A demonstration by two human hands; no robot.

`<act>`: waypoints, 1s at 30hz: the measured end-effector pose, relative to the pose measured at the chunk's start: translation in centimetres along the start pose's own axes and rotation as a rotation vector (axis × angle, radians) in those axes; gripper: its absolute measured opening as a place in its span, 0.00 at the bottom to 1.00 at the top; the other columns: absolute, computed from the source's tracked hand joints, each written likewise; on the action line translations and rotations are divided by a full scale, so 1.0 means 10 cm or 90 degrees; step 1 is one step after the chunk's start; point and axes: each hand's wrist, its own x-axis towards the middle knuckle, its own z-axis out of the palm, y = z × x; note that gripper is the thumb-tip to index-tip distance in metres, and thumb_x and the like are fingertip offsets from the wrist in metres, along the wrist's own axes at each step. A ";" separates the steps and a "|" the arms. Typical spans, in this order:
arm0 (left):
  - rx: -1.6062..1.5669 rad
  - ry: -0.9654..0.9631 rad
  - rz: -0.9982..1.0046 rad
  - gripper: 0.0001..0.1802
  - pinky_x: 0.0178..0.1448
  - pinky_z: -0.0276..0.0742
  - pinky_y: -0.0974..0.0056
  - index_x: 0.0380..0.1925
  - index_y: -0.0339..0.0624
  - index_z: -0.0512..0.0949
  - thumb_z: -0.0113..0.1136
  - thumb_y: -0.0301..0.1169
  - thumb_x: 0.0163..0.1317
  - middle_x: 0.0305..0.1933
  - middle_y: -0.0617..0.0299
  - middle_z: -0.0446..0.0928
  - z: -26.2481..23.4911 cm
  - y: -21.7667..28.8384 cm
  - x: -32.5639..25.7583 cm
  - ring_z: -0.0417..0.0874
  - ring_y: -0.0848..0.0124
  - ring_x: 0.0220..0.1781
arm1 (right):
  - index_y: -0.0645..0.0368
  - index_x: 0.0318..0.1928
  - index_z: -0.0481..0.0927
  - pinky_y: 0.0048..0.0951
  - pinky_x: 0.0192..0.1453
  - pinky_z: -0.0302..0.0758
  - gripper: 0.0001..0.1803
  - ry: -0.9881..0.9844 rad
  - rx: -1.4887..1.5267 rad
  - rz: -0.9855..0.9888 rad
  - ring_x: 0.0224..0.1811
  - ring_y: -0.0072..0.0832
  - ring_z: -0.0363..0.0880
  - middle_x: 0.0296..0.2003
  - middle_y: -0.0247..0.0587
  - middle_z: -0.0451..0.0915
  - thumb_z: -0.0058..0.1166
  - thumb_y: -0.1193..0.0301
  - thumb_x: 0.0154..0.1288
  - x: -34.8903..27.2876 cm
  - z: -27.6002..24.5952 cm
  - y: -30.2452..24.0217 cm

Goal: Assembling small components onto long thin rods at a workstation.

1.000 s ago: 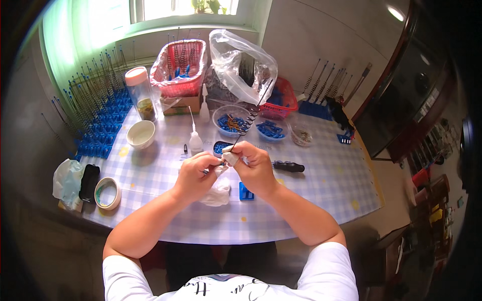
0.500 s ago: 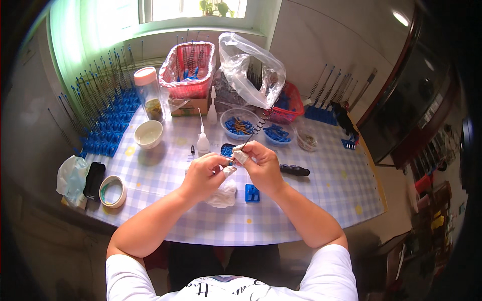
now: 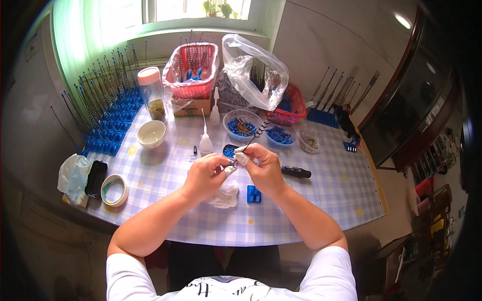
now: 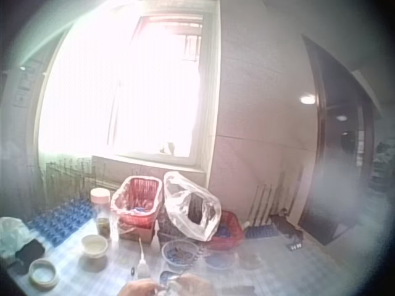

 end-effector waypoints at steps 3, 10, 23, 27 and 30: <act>0.021 0.003 0.005 0.08 0.32 0.75 0.66 0.33 0.36 0.80 0.62 0.23 0.51 0.31 0.58 0.79 -0.01 0.01 0.00 0.79 0.70 0.25 | 0.64 0.38 0.78 0.20 0.37 0.73 0.04 -0.001 -0.022 0.004 0.33 0.14 0.77 0.29 0.33 0.81 0.55 0.79 0.63 0.00 -0.01 0.01; 0.013 0.013 -0.001 0.08 0.32 0.75 0.65 0.32 0.36 0.79 0.60 0.22 0.49 0.30 0.57 0.78 0.00 0.00 0.00 0.79 0.70 0.25 | 0.64 0.41 0.77 0.20 0.43 0.75 0.04 -0.022 0.004 0.019 0.37 0.17 0.78 0.33 0.35 0.81 0.52 0.80 0.66 -0.01 0.00 -0.06; 0.023 0.052 0.079 0.06 0.29 0.72 0.70 0.28 0.35 0.78 0.67 0.23 0.53 0.24 0.61 0.75 0.01 -0.02 -0.01 0.77 0.75 0.24 | 0.64 0.39 0.77 0.20 0.43 0.75 0.03 -0.036 0.001 0.006 0.37 0.16 0.78 0.33 0.34 0.81 0.52 0.81 0.66 -0.01 0.00 -0.01; 0.019 0.044 0.077 0.05 0.29 0.73 0.70 0.28 0.34 0.78 0.66 0.22 0.53 0.26 0.60 0.76 0.00 0.00 -0.01 0.77 0.75 0.25 | 0.64 0.38 0.76 0.20 0.43 0.75 0.02 -0.033 0.017 0.011 0.37 0.16 0.78 0.33 0.34 0.80 0.52 0.81 0.66 -0.01 0.01 0.01; 0.007 0.043 0.066 0.05 0.29 0.74 0.70 0.28 0.34 0.77 0.65 0.21 0.53 0.27 0.60 0.76 0.02 -0.04 -0.01 0.78 0.75 0.26 | 0.63 0.38 0.78 0.21 0.39 0.75 0.04 -0.006 0.019 0.002 0.34 0.16 0.78 0.30 0.35 0.82 0.55 0.78 0.62 -0.01 0.01 0.05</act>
